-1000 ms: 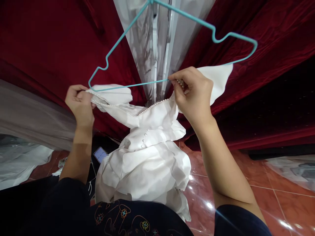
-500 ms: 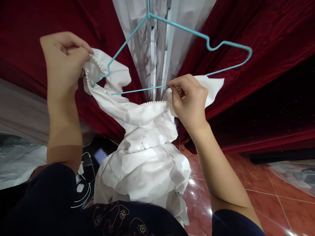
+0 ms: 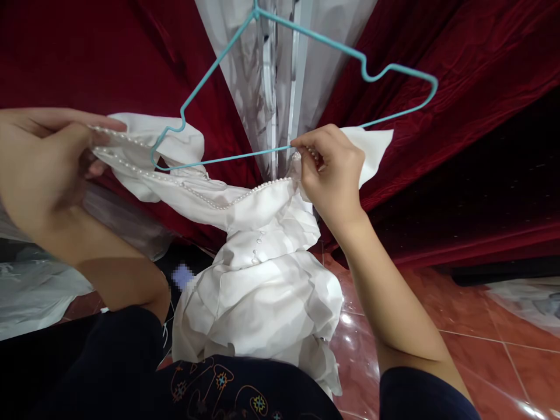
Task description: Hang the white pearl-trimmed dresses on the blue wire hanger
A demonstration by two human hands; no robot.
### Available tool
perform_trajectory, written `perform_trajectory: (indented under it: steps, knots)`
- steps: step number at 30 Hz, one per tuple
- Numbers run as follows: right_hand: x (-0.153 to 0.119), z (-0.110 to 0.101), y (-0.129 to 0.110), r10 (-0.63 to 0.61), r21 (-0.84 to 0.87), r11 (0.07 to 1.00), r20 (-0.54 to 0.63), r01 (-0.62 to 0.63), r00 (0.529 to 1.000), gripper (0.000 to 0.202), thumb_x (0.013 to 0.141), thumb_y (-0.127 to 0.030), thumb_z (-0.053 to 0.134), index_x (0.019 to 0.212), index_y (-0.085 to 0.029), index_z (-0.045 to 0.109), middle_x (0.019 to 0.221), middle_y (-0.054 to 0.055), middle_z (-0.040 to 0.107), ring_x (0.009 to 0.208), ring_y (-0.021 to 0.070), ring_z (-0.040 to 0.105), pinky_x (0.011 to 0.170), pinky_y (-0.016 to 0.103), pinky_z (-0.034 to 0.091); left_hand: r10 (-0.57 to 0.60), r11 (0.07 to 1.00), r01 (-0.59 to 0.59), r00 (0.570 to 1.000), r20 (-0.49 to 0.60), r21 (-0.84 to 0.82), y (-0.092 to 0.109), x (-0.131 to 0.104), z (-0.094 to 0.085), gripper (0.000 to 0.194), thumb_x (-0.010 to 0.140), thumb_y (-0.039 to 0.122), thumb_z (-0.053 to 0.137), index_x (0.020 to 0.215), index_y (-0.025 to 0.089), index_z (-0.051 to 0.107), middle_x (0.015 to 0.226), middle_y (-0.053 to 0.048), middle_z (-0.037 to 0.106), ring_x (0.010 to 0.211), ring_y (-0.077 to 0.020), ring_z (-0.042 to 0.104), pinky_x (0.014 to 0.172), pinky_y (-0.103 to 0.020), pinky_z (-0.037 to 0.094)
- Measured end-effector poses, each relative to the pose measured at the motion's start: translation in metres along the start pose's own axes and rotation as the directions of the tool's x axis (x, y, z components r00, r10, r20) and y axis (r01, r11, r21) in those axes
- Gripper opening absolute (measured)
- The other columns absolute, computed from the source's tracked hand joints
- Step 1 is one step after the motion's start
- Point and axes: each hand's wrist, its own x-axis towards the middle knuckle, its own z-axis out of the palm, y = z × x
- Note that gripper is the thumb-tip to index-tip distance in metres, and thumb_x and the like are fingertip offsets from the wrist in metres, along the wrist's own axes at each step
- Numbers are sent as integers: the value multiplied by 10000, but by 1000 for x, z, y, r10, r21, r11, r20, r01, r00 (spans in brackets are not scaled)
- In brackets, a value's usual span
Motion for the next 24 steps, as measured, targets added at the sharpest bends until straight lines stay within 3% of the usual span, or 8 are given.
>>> perform_trajectory:
  steps: [5, 8, 9, 11, 13, 16, 19, 24]
  knots:
    - [1, -1, 0, 9, -20, 1000, 49, -8, 999, 154, 1026, -297, 608, 954, -280, 743, 901, 60, 728, 708, 204, 613, 640, 404, 501, 125, 985, -133, 990, -72, -111, 4, 33, 49, 362, 826, -96, 577, 910, 109, 863, 599, 20, 656, 416, -49, 498, 348, -194, 307]
    - [0, 1, 3, 26, -29, 999, 55, -24, 998, 161, 1029, -318, 602, 971, -278, 747, 907, 61, 730, 727, 215, 624, 667, 418, 511, 15, 992, -28, 995, -100, -122, 1, 61, 84, 306, 881, -179, 589, 958, 48, 779, 604, 80, 623, 358, -8, 443, 308, -164, 312]
    - [0, 2, 5, 29, -30, 999, 55, -28, 998, 155, 1023, -305, 604, 974, -276, 748, 912, 61, 732, 737, 219, 630, 678, 420, 512, -111, 989, 104, 992, -63, -104, -2, 68, 93, 296, 904, -185, 592, 1003, 42, 755, 562, 108, 572, 345, -11, 447, 310, -159, 306]
    - [1, 2, 9, 40, -26, 999, 60, -39, 997, 141, 1004, -265, 613, 982, -274, 752, 933, 62, 742, 759, 224, 641, 700, 420, 512, -219, 965, 233, 969, 115, -120, -10, 73, 104, 222, 991, -91, 637, 1132, 50, 735, 655, 80, 649, 507, -23, 620, 472, -121, 473]
    - [2, 1, 12, 56, -14, 998, 75, -55, 996, 147, 992, -237, 614, 985, -274, 756, 957, 62, 751, 786, 228, 658, 726, 416, 517, -213, 958, 252, 946, 245, -140, -20, 68, 108, 168, 1023, 32, 704, 1156, 123, 754, 868, 14, 760, 774, -84, 747, 693, -194, 616]
    - [4, -1, 13, 95, -3, 995, 102, -95, 990, 159, 1008, -255, 600, 977, -273, 755, 964, 60, 751, 804, 223, 669, 748, 408, 520, 104, 965, -27, 954, 281, -262, -27, 51, 108, 156, 1029, 134, 700, 1109, 237, 786, 1021, -19, 798, 973, -187, 779, 883, -354, 663]
    - [6, -3, 9, 124, 2, 992, 98, -125, 987, 152, 1014, -280, 611, 964, -281, 754, 951, 56, 751, 781, 211, 659, 731, 400, 514, 420, 881, -325, 871, 254, -343, -22, 37, 113, 299, 1030, 124, 578, 1210, 241, 787, 993, -32, 793, 899, -210, 774, 864, -381, 625]
    - [-1, -3, 1, 57, 49, 997, 7, -57, 998, 189, 1014, -228, 594, 1084, -284, 760, 1090, 54, 778, 947, 237, 729, 833, 428, 566, 375, 927, -354, 886, 272, -126, -7, 35, 120, 450, 919, 44, 520, 1123, 330, 801, 796, -9, 677, 674, -216, 620, 797, -387, 553]
